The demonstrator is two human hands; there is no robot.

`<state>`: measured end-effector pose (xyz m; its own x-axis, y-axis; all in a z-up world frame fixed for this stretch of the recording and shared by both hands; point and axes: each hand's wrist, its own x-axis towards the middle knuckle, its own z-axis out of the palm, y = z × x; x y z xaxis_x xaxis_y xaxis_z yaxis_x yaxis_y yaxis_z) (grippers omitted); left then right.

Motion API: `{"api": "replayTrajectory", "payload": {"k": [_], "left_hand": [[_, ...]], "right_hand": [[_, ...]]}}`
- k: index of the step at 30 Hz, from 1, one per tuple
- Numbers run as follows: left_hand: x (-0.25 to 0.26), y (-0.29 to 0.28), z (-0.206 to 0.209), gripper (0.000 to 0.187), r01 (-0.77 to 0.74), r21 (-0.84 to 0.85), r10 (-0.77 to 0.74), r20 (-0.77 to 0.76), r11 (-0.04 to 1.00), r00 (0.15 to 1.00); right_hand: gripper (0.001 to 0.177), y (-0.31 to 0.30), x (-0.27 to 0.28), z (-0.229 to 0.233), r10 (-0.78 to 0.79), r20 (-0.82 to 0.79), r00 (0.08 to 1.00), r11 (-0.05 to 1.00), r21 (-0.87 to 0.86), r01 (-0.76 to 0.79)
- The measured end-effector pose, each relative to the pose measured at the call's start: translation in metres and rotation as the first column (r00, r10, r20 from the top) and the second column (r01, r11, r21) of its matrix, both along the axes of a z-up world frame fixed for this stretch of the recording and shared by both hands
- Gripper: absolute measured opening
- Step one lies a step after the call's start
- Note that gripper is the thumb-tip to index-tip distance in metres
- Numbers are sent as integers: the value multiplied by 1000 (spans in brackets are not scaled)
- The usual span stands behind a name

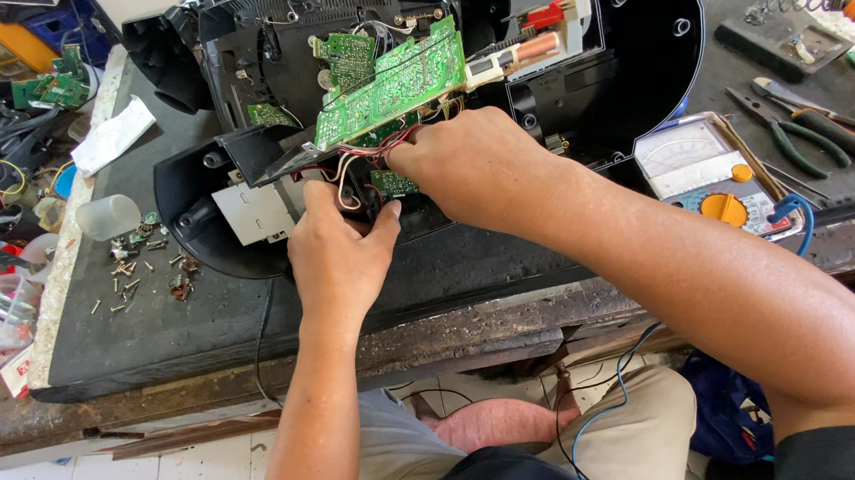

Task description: The person uses a multimeter to test connections on a circuit board inside a disassembled electronic device. They then use a screwdriver to adjust components within the device's casing.

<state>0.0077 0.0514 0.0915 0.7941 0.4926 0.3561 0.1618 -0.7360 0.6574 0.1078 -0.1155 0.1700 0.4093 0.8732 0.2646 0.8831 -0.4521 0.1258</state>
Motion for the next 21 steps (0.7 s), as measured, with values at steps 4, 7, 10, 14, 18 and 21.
{"api": "replayTrajectory", "payload": {"k": [4,7,10,14,18,21], "left_hand": [[8,2,-15,40,-76,90,75,16,993,997],[8,-5,-15,40,-120,129,118,22,984,993],[9,-6,-11,35,-138,172,129,62,975,990],[12,-4,-20,45,-174,250,151,107,953,983],[14,-6,-19,46,-180,259,157,106,949,982],[5,-5,-10,48,-106,171,101,41,980,994]], "right_hand": [[22,-1,-4,-8,13,74,997,998,55,-17],[20,-1,-16,-4,-19,208,978,999,42,11],[20,1,-15,-10,-32,232,972,999,49,21],[19,-3,-9,-2,22,139,990,997,73,-32],[40,-6,-5,8,124,104,987,992,1,-125],[38,-3,-3,4,153,82,985,988,-50,-149]]}}
